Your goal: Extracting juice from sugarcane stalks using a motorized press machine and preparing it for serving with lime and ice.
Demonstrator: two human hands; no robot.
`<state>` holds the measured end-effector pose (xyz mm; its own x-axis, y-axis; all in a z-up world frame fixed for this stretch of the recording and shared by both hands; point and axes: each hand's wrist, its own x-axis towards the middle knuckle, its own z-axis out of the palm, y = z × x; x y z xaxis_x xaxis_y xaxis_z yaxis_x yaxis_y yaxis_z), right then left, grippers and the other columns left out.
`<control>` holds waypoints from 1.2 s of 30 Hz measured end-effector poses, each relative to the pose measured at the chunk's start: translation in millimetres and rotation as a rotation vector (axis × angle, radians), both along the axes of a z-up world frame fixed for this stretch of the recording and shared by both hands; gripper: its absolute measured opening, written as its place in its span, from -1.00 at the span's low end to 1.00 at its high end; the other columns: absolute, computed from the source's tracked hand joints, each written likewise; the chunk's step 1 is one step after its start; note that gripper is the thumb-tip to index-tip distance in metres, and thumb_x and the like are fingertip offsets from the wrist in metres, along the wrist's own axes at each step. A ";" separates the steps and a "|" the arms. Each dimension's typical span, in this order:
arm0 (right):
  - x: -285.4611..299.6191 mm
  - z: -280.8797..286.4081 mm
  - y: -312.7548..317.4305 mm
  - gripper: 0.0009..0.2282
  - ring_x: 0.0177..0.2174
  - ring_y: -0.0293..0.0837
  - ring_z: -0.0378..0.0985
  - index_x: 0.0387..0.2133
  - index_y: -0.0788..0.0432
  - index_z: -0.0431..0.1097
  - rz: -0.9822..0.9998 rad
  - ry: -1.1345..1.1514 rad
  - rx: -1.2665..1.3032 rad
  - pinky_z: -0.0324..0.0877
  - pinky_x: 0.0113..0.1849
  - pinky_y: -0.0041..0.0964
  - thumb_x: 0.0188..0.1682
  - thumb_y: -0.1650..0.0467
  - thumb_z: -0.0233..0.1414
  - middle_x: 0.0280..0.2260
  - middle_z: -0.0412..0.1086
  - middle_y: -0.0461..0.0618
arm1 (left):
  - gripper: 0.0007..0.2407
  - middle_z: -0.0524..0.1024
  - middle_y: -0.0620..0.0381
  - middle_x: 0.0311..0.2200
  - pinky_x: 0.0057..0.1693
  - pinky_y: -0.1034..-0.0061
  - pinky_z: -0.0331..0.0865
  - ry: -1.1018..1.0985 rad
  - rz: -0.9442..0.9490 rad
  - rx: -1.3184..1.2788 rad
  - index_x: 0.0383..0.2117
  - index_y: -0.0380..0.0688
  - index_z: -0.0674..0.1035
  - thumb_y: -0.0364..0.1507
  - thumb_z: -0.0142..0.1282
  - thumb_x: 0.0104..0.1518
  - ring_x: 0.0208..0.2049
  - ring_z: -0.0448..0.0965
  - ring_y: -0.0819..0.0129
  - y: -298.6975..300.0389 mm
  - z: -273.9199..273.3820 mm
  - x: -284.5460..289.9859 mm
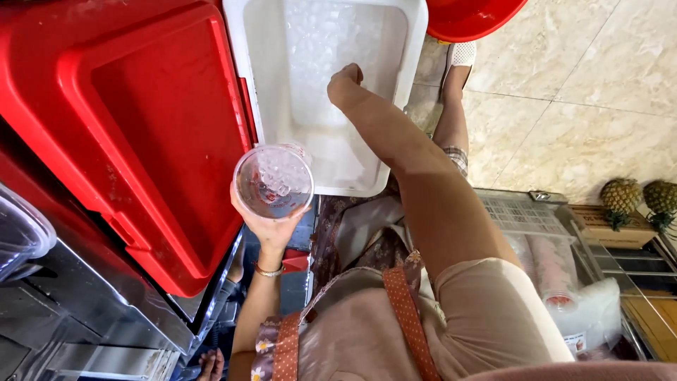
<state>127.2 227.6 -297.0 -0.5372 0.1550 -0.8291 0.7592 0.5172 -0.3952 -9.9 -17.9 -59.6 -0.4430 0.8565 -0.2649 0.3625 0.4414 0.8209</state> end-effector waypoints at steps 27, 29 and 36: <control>12.0 154.3 97.8 -0.55 -0.58 -0.22 0.09 0.00 0.03 0.52 -0.115 -0.303 -0.558 0.21 -0.45 -0.30 -0.22 0.50 -0.03 -0.35 0.56 -0.01 | 0.07 0.14 -0.14 0.35 0.50 0.09 0.14 -0.025 0.072 0.071 0.38 -0.25 0.03 -0.46 0.65 -0.31 0.37 0.24 0.02 11.7 1.2 26.0; 11.9 183.6 103.7 -0.53 -0.62 -0.24 0.07 0.01 0.03 0.52 -0.134 -0.326 -0.580 0.20 -0.48 -0.31 -0.23 0.50 -0.03 -0.36 0.56 -0.01 | 0.06 0.18 -0.14 0.34 0.49 0.11 0.18 0.060 0.081 0.076 0.39 -0.23 0.04 -0.49 0.65 -0.28 0.36 0.28 0.02 11.5 -2.6 28.6; 48.7 283.8 133.8 -0.64 -0.60 -0.15 0.09 -0.12 0.27 0.56 -0.019 -0.187 -0.494 0.22 -0.47 -0.22 -0.19 0.46 -0.02 -0.42 0.54 0.05 | 0.04 0.20 -0.16 0.36 0.51 0.09 0.16 0.003 0.166 0.103 0.39 -0.22 0.05 -0.51 0.64 -0.26 0.38 0.27 0.00 27.6 -13.7 34.1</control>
<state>175.8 361.4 -13.2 -0.3741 -0.2700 -0.8872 0.8475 0.2891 -0.4452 24.2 9.6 -73.2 -0.5808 0.7943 -0.1783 0.2945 0.4092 0.8636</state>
